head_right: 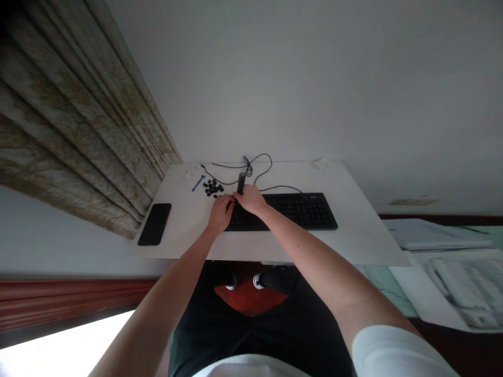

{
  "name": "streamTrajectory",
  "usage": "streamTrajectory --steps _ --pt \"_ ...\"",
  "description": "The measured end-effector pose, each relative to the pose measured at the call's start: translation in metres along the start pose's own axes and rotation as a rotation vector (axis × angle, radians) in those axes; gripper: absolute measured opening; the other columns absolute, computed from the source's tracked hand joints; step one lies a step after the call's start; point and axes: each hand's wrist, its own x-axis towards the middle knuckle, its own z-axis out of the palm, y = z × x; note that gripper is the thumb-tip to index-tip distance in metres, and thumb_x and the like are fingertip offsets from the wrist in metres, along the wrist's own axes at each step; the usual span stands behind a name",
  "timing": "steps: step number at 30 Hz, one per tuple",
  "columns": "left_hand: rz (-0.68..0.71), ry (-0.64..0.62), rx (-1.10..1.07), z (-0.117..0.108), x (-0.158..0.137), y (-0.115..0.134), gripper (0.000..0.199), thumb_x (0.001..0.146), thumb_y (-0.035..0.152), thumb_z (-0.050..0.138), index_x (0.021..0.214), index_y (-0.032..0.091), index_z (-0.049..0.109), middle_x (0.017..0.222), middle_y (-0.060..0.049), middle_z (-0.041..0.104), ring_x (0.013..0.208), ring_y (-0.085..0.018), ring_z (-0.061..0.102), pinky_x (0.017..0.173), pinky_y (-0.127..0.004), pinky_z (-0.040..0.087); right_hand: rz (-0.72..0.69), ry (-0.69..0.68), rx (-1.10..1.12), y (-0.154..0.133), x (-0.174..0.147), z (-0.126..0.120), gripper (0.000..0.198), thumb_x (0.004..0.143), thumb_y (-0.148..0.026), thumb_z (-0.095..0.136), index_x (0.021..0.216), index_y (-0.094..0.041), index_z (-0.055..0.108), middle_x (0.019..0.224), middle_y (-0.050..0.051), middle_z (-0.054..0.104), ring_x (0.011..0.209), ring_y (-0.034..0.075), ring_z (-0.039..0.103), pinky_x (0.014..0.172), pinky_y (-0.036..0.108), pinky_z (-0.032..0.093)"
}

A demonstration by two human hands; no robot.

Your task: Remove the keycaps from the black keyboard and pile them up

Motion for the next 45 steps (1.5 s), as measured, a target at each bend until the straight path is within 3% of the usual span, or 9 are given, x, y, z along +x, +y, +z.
streamTrajectory --steps 5,10,19,22,35,40,45 --pt "0.014 0.005 0.007 0.001 0.0 -0.002 0.021 0.097 0.015 0.052 0.111 0.02 0.066 0.121 -0.011 0.07 0.129 -0.028 0.057 0.114 -0.05 0.041 -0.091 0.021 -0.164 -0.004 0.001 0.006 0.028 0.097 -0.033 0.056 0.089 -0.012 0.073 0.092 0.018 0.077 0.086 0.027 0.074 0.069 0.028 0.05" --pt "0.02 0.005 -0.005 0.0 0.0 -0.002 0.027 0.096 0.014 0.052 0.119 0.021 0.065 0.124 -0.011 0.069 0.125 -0.028 0.059 0.113 -0.051 0.042 -0.195 -0.024 -0.191 -0.003 -0.002 0.004 0.025 0.098 -0.035 0.057 0.092 -0.015 0.072 0.089 0.015 0.077 0.084 0.026 0.074 0.068 0.028 0.049" --pt "0.027 -0.006 -0.024 0.0 0.0 -0.001 0.02 0.096 0.015 0.054 0.109 0.021 0.067 0.125 -0.01 0.069 0.124 -0.026 0.059 0.113 -0.048 0.041 -0.209 0.031 0.118 0.018 -0.016 0.02 0.022 0.1 -0.029 0.056 0.101 -0.014 0.072 0.087 0.01 0.077 0.079 0.02 0.074 0.069 0.024 0.05" --pt "0.038 -0.003 -0.024 -0.001 0.0 -0.001 0.021 0.097 0.015 0.052 0.111 0.02 0.067 0.125 -0.01 0.07 0.125 -0.026 0.059 0.113 -0.049 0.041 -0.179 0.057 0.083 0.017 -0.016 0.022 0.023 0.099 -0.029 0.056 0.099 -0.014 0.073 0.083 0.009 0.077 0.077 0.021 0.074 0.068 0.025 0.049" --pt "0.0 0.0 0.014 0.001 -0.001 0.0 0.033 0.097 0.02 0.054 0.129 0.021 0.062 0.126 -0.014 0.069 0.132 -0.031 0.056 0.116 -0.055 0.038 -0.231 0.008 -0.178 -0.002 -0.017 0.01 0.029 0.101 -0.033 0.053 0.091 -0.014 0.072 0.079 0.012 0.076 0.077 0.023 0.073 0.066 0.027 0.044" --pt "0.015 -0.028 0.012 -0.001 0.001 0.002 0.02 0.097 0.023 0.057 0.114 0.019 0.067 0.122 -0.013 0.07 0.125 -0.029 0.059 0.113 -0.051 0.041 -0.249 0.09 -0.133 -0.027 -0.004 -0.014 0.028 0.101 -0.032 0.052 0.094 -0.013 0.071 0.083 0.012 0.076 0.08 0.023 0.072 0.072 0.027 0.048" --pt "-0.035 -0.005 -0.039 0.0 0.0 0.003 0.014 0.097 0.02 0.057 0.105 0.021 0.069 0.124 -0.012 0.07 0.132 -0.028 0.056 0.117 -0.054 0.038 -0.259 0.078 -0.117 -0.036 0.011 -0.037 0.024 0.094 -0.028 0.06 0.079 -0.014 0.07 0.08 0.013 0.075 0.08 0.023 0.071 0.071 0.027 0.05"
